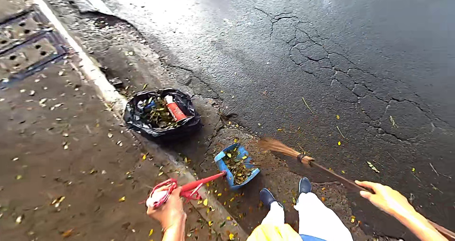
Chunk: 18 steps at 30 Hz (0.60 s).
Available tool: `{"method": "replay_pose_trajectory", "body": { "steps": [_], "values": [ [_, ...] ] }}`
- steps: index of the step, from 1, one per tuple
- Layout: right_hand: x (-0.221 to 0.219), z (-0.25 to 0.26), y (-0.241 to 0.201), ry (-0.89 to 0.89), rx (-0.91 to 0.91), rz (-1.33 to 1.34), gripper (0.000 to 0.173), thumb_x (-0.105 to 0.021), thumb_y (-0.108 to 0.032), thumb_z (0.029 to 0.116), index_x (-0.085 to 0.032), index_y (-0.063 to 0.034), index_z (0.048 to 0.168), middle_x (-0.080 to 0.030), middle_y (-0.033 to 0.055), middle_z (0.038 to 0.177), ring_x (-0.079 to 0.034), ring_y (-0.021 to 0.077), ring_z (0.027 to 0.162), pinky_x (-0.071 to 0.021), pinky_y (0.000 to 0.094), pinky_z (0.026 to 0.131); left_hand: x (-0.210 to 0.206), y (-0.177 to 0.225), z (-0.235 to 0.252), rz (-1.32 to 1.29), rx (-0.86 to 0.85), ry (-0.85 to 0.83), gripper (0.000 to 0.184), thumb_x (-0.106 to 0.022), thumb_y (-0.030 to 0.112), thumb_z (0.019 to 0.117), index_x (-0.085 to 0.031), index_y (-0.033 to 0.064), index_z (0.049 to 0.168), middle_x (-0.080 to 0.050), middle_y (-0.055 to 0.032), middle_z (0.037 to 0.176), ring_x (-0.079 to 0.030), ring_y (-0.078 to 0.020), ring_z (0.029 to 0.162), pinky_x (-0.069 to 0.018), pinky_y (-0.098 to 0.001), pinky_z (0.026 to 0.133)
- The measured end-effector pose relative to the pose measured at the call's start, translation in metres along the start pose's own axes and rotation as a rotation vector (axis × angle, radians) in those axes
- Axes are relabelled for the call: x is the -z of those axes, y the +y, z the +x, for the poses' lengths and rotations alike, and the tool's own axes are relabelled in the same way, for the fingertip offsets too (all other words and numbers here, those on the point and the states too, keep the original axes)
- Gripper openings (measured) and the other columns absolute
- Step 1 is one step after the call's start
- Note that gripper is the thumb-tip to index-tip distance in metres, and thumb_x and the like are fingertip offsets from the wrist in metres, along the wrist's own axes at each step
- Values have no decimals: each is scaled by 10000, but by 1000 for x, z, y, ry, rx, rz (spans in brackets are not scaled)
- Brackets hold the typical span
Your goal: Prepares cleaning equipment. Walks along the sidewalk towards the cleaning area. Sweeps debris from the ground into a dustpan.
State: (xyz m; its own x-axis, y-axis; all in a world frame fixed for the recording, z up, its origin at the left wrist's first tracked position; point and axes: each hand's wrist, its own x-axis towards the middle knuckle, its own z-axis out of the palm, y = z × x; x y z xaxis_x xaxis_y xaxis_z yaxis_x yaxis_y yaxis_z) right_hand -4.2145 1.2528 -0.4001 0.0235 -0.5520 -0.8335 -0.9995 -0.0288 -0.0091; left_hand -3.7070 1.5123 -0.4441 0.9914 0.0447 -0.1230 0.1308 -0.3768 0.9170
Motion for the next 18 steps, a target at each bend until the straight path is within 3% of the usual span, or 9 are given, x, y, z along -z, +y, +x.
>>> {"method": "replay_pose_trajectory", "body": {
  "steps": [4, 7, 10, 14, 16, 18],
  "values": [
    [-44, 30, -70, 46, -75, -24, 450, -512, -283, 1051, -540, -234, 1497, -652, 226, 1338, -620, 452, 1232, -476, 672, 991, -13, 10, 1, 10, -3, 3, 578, -706, -203, 716, -530, -110, 1258, -610, -172, 1129, -604, -142, 974, -539, -297, 848],
    [-61, 65, -117, -154, 129, -102, 435, -525, -289, 1033, -581, -225, 1460, -652, 203, 1350, -604, 431, 1264, -458, 661, 1025, -18, 15, -3, 24, -31, 7, 567, -730, -185, 698, -553, -107, 1231, -628, -154, 1109, -616, -123, 973, -544, -286, 842],
    [-7, 81, -127, -213, 320, -88, 426, -598, -336, 1007, -633, -238, 1421, -651, 185, 1365, -602, 438, 1260, -435, 701, 1036, 6, 18, 15, 52, -32, 85, 541, -741, -188, 690, -576, -98, 1197, -640, -160, 1073, -628, -154, 937, -559, -321, 804],
    [103, 96, -148, -37, 394, -98, 373, -633, -333, 1021, -666, -236, 1379, -700, 205, 1236, -658, 442, 1119, -484, 686, 938, 51, 11, 41, 34, -44, 192, 506, -693, -202, 667, -550, -81, 1136, -654, -126, 962, -657, -148, 820, -577, -312, 697],
    [123, 111, -183, 135, 418, -152, 335, -626, -305, 1029, -687, -199, 1341, -720, 246, 1128, -668, 494, 1046, -483, 721, 869, 66, 9, 39, 16, -10, 260, 500, -677, -206, 675, -540, -69, 1136, -646, -114, 959, -654, -139, 822, -578, -305, 710],
    [106, 134, -228, 237, 387, -206, 355, -595, -268, 1036, -658, -172, 1372, -701, 281, 1145, -656, 527, 1054, -484, 731, 845, 76, 4, 32, 18, 46, 348, 512, -681, -213, 688, -540, -69, 1159, -639, -126, 970, -650, -147, 823, -577, -312, 714]
  ]
}}
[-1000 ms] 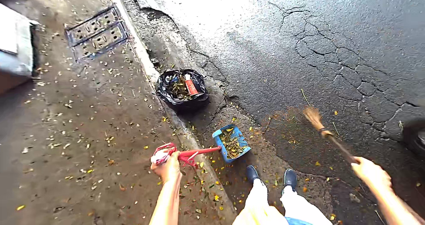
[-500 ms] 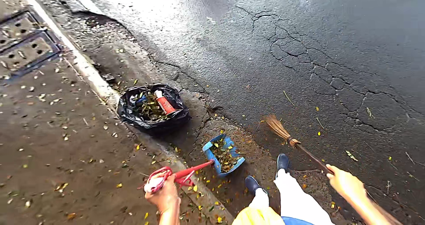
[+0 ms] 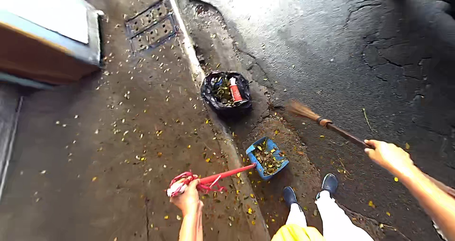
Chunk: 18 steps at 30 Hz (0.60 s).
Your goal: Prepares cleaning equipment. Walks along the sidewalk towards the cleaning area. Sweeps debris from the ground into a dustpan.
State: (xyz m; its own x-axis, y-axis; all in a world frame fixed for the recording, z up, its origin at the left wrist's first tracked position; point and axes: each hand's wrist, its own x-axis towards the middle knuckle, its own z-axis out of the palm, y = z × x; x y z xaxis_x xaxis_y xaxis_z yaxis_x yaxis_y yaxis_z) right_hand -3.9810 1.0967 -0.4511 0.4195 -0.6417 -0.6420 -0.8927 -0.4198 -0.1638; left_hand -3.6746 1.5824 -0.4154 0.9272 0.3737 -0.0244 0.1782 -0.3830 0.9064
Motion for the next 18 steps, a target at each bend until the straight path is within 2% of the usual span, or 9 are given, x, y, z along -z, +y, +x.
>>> {"method": "replay_pose_trajectory", "body": {
  "steps": [2, 4, 6, 7, 9, 12, 14, 16, 18],
  "values": [
    [-39, 27, -38, -19, 19, -110, 374, -573, -224, 1026, -627, -142, 1388, -683, 290, 1185, -656, 526, 1071, -504, 714, 833, 6, -9, -5, 5, 63, 70, 517, -690, -196, 719, -547, -79, 1202, -633, -157, 1009, -638, -178, 857, -570, -338, 738],
    [-66, 31, -64, -208, 109, -245, 374, -562, -211, 1020, -622, -118, 1378, -683, 267, 1217, -654, 485, 1131, -515, 672, 894, 3, -20, -14, 23, 125, 116, 513, -711, -174, 739, -563, -81, 1222, -628, -182, 1054, -621, -205, 897, -555, -364, 766],
    [-66, 26, -71, -399, 186, -304, 384, -576, -249, 1019, -633, -144, 1384, -674, 238, 1274, -626, 460, 1205, -482, 665, 971, -5, -28, -21, 35, 154, 141, 518, -727, -171, 726, -572, -81, 1212, -633, -183, 1055, -624, -205, 909, -553, -363, 778],
    [-54, 26, -69, -421, 205, -288, 376, -594, -271, 1018, -651, -172, 1376, -678, 227, 1277, -626, 459, 1202, -472, 677, 975, -9, -29, -23, 40, 167, 149, 515, -739, -165, 730, -575, -79, 1211, -641, -175, 1056, -632, -193, 907, -554, -350, 780],
    [-8, 26, -67, -338, 237, -213, 350, -645, -279, 1011, -685, -215, 1353, -697, 236, 1231, -642, 488, 1141, -464, 725, 944, -10, -27, -21, 47, 198, 130, 531, -741, -127, 773, -547, -77, 1265, -640, -184, 1105, -638, -205, 942, -556, -362, 814],
    [53, 46, -96, -170, 263, -159, 347, -628, -206, 1033, -665, -116, 1366, -674, 319, 1193, -627, 549, 1094, -444, 744, 919, -7, -25, -18, 63, 257, 97, 489, -731, -60, 850, -533, -90, 1296, -629, -223, 1143, -632, -249, 981, -547, -418, 858],
    [51, 80, -126, 11, 286, -152, 339, -602, -216, 1044, -666, -65, 1342, -665, 372, 1134, -621, 602, 1049, -444, 782, 841, -7, -34, -15, 48, 223, 102, 416, -737, -79, 827, -585, -97, 1215, -654, -198, 1095, -642, -217, 962, -548, -384, 855],
    [28, 108, -173, 139, 282, -193, 297, -585, -245, 1028, -704, -40, 1206, -677, 371, 1042, -640, 609, 977, -454, 787, 742, -7, -42, -15, 2, 165, 80, 365, -723, -102, 806, -614, -90, 1154, -675, -157, 1045, -652, -165, 932, -555, -328, 824],
    [0, 125, -219, 92, 231, -248, 276, -605, -227, 997, -711, -35, 1166, -684, 343, 1085, -645, 574, 1029, -473, 764, 787, -10, -48, -16, -40, 110, 63, 349, -702, -123, 771, -623, -87, 1109, -689, -121, 992, -665, -121, 895, -567, -281, 784]
  ]
}}
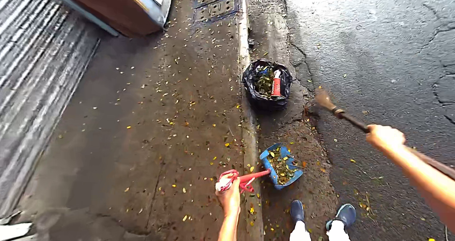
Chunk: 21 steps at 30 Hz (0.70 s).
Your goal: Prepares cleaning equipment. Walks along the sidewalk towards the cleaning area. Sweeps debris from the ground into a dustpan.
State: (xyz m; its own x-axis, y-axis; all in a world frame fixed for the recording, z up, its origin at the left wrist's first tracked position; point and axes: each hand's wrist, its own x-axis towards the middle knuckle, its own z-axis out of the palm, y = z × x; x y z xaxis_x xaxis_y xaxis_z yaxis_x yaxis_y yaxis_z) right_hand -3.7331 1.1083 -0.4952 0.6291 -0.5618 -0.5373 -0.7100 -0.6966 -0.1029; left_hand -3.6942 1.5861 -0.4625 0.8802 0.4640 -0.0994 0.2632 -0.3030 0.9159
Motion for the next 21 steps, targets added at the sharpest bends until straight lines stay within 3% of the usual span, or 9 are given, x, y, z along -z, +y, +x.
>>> {"method": "replay_pose_trajectory", "body": {
  "steps": [3, 5, 9, 12, 14, 16, 19, 21],
  "values": [
    [-27, -11, -40, -246, 168, -250, 246, -601, -140, 990, -703, -35, 1188, -700, 255, 1142, -665, 461, 1100, -526, 649, 866, -2, 5, 1, -9, -8, 2, 343, -688, -131, 762, -616, -97, 1096, -687, -118, 981, -669, -107, 894, -570, -264, 793],
    [-21, -33, -38, -343, 297, -392, 255, -624, -149, 986, -706, -62, 1211, -708, 227, 1136, -670, 439, 1093, -527, 625, 876, 2, 2, 5, -5, 0, 9, 351, -691, -140, 751, -616, -91, 1089, -686, -118, 981, -664, -110, 893, -564, -266, 794],
    [73, -74, 4, -198, 265, -363, 215, -653, -252, 991, -757, -232, 1179, -745, 179, 987, -694, 446, 945, -516, 675, 762, 17, -9, 24, 14, 19, -19, 361, -708, -144, 767, -626, -87, 1114, -684, -132, 1014, -659, -126, 917, -561, -287, 817],
    [94, -89, 14, -72, 199, -329, 250, -667, -277, 992, -745, -260, 1229, -743, 189, 942, -695, 453, 888, -512, 671, 710, 20, -14, 32, 24, 51, 1, 375, -729, -143, 763, -641, -76, 1121, -682, -136, 1023, -656, -136, 909, -557, -299, 812],
    [61, -94, -4, -27, 127, -234, 266, -657, -201, 983, -734, -184, 1236, -722, 258, 983, -679, 511, 933, -504, 709, 734, 15, -13, 32, 14, 54, -6, 379, -730, -145, 758, -642, -73, 1120, -679, -134, 1031, -653, -136, 913, -561, -301, 809],
    [-6, -94, -20, -77, 64, -191, 301, -614, -138, 982, -684, -112, 1273, -691, 295, 1096, -656, 535, 1031, -511, 715, 792, 11, -9, 24, 12, 63, -29, 388, -733, -152, 741, -637, -67, 1106, -672, -128, 1026, -647, -136, 918, -555, -303, 809],
    [-82, -129, -25, -386, 63, -223, 313, -607, -135, 976, -658, -59, 1276, -680, 265, 1187, -652, 473, 1120, -527, 644, 878, 3, 11, -2, -29, 74, -74, 409, -716, -187, 696, -614, -66, 1073, -680, -112, 972, -662, -123, 870, -568, -283, 752],
    [-104, -181, 17, -538, 71, -135, 331, -579, -208, 1004, -654, -101, 1308, -687, 238, 1210, -643, 446, 1161, -504, 639, 939, 4, 23, -26, -34, 32, -173, 443, -700, -183, 682, -576, -91, 1098, -679, -105, 958, -669, -97, 851, -579, -262, 730]
  ]
}}
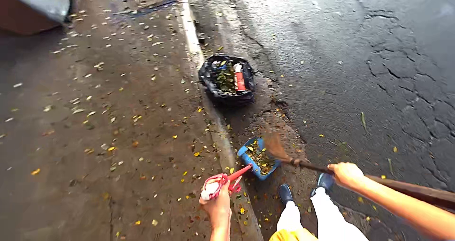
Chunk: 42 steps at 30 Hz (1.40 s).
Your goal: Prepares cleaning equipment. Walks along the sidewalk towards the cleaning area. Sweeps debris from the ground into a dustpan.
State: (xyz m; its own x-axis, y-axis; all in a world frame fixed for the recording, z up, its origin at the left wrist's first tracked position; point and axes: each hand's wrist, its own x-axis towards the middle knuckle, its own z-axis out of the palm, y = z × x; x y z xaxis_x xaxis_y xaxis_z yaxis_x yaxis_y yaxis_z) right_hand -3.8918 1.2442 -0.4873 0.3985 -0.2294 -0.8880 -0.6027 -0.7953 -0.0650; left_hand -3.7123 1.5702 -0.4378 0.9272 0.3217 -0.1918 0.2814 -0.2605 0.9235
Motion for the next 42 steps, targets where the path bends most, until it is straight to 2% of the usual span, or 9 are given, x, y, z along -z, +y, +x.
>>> {"method": "replay_pose_trajectory", "body": {
  "steps": [5, 9, 13, 17, 20, 25, 33, 38, 42],
  "values": [
    [-132, -175, 145, 21, -355, 475, 458, -590, -361, 1024, -566, -316, 1480, -677, 194, 1316, -629, 459, 1210, -454, 708, 997, -16, 7, -21, 28, -295, -371, 461, -699, -163, 663, -538, -188, 1094, -702, -61, 938, -685, -17, 890, -589, -214, 830],
    [-213, -274, 198, 151, -736, 674, 441, -606, -290, 1026, -590, -237, 1464, -662, 265, 1301, -617, 523, 1191, -455, 738, 965, -51, 35, -20, 84, -392, -588, 484, -691, -168, 663, -505, -215, 1107, -685, -97, 962, -675, -35, 910, -582, -230, 834],
    [-253, -242, 213, 107, -929, 755, 440, -570, -249, 1012, -594, -177, 1445, -650, 268, 1313, -610, 498, 1217, -464, 713, 959, -89, 43, -44, 172, -485, -781, 365, -681, -132, 735, -522, -218, 1053, -686, -149, 927, -681, -96, 899, -580, -259, 850],
    [-265, -204, 178, -19, -574, 814, 453, -579, -281, 1011, -587, -239, 1461, -662, 222, 1326, -616, 457, 1234, -464, 690, 1000, -125, 15, -88, 150, -599, -926, 347, -751, -89, 710, -595, -169, 1009, -713, -139, 928, -705, -115, 905, -599, -288, 856],
    [-286, -245, 197, 16, -527, 914, 460, -597, -319, 1019, -573, -306, 1478, -660, 172, 1361, -611, 437, 1252, -443, 687, 1029, -146, 14, -131, 184, -584, -974, 354, -725, -65, 692, -608, -157, 1013, -717, -83, 935, -686, -32, 904, -573, -235, 871],
    [-302, -306, 256, 94, -725, 954, 480, -594, -265, 1027, -542, -271, 1504, -644, 199, 1370, -601, 466, 1252, -440, 689, 1024, -173, 24, -180, 257, -535, -958, 356, -692, -103, 692, -592, -160, 1029, -711, -99, 962, -678, -43, 925, -568, -241, 870],
    [-273, -208, 296, 1, -407, 960, 440, -591, -312, 1011, -607, -264, 1448, -641, 166, 1390, -586, 428, 1291, -429, 689, 1050, -190, 40, -193, 346, -532, -794, 409, -707, -151, 704, -587, -155, 1095, -700, -175, 1012, -690, -148, 939, -582, -344, 872],
    [-234, -249, 395, 334, -511, 831, 377, -658, -256, 1011, -667, -216, 1385, -714, 255, 1165, -662, 514, 1064, -478, 734, 885, -164, 43, -203, 276, -433, -655, 490, -674, -189, 676, -532, -146, 1143, -690, -151, 1027, -680, -136, 908, -586, -330, 803],
    [-210, -166, 377, 297, -568, 679, 417, -580, -205, 1031, -590, -172, 1446, -662, 268, 1265, -641, 496, 1144, -500, 687, 905, -160, 20, -228, 243, -385, -581, 422, -698, -155, 704, -570, -103, 1103, -691, -106, 988, -677, -111, 855, -590, -303, 736]
  ]
}}
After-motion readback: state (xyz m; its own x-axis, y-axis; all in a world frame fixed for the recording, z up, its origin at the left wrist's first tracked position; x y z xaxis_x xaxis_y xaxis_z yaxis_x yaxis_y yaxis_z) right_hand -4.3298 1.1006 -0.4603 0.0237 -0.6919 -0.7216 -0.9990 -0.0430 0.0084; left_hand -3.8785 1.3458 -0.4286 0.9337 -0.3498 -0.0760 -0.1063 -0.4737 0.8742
